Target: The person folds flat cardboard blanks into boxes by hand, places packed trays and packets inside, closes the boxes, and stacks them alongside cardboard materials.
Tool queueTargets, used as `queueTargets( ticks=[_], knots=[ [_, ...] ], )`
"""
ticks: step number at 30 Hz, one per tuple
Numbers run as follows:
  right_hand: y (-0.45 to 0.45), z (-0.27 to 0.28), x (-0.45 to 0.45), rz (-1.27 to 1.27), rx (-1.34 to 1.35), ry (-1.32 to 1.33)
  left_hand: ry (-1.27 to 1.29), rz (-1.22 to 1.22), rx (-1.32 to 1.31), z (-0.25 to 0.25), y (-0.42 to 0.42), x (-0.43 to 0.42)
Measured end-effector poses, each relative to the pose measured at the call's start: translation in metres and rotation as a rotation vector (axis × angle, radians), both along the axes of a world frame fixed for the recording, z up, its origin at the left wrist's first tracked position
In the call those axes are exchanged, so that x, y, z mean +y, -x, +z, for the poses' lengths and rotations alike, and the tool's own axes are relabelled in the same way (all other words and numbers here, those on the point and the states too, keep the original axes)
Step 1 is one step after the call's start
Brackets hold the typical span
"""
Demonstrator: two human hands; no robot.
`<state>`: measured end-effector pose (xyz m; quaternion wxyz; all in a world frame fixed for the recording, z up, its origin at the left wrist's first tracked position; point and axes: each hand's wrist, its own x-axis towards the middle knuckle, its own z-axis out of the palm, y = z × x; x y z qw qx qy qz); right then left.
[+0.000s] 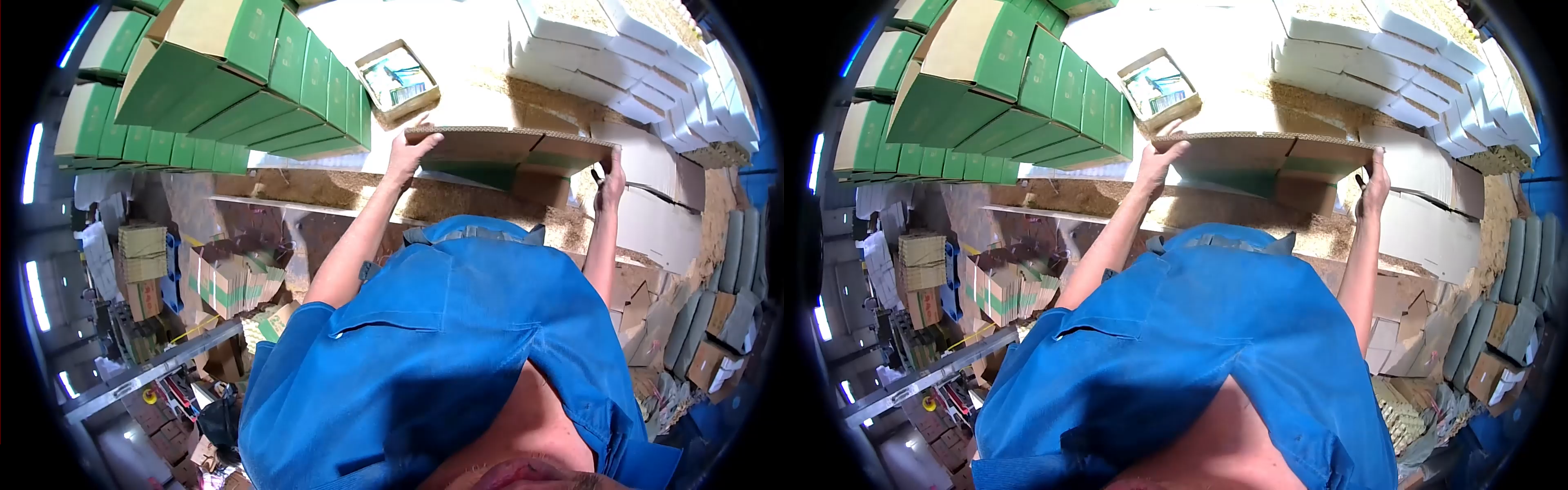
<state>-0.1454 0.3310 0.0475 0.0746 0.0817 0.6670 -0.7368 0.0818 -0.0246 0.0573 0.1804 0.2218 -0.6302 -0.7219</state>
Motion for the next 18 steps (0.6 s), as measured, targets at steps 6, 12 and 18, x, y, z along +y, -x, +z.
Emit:
queueTargets(
  ticks=[6, 12, 18],
  knots=[
    [0.003, 0.003, -0.016, 0.004, 0.054, -0.073, -0.136, 0.065, 0.020, 0.003, -0.001, -0.009],
    [0.001, 0.013, -0.012, 0.106, 0.052, 0.001, 0.042, -0.053, -0.195, 0.031, -0.001, -0.022],
    [0.003, 0.001, -0.007, 0.092, 0.061, -0.011, 0.280, -0.477, -0.408, 0.078, -0.007, -0.031]
  ],
)
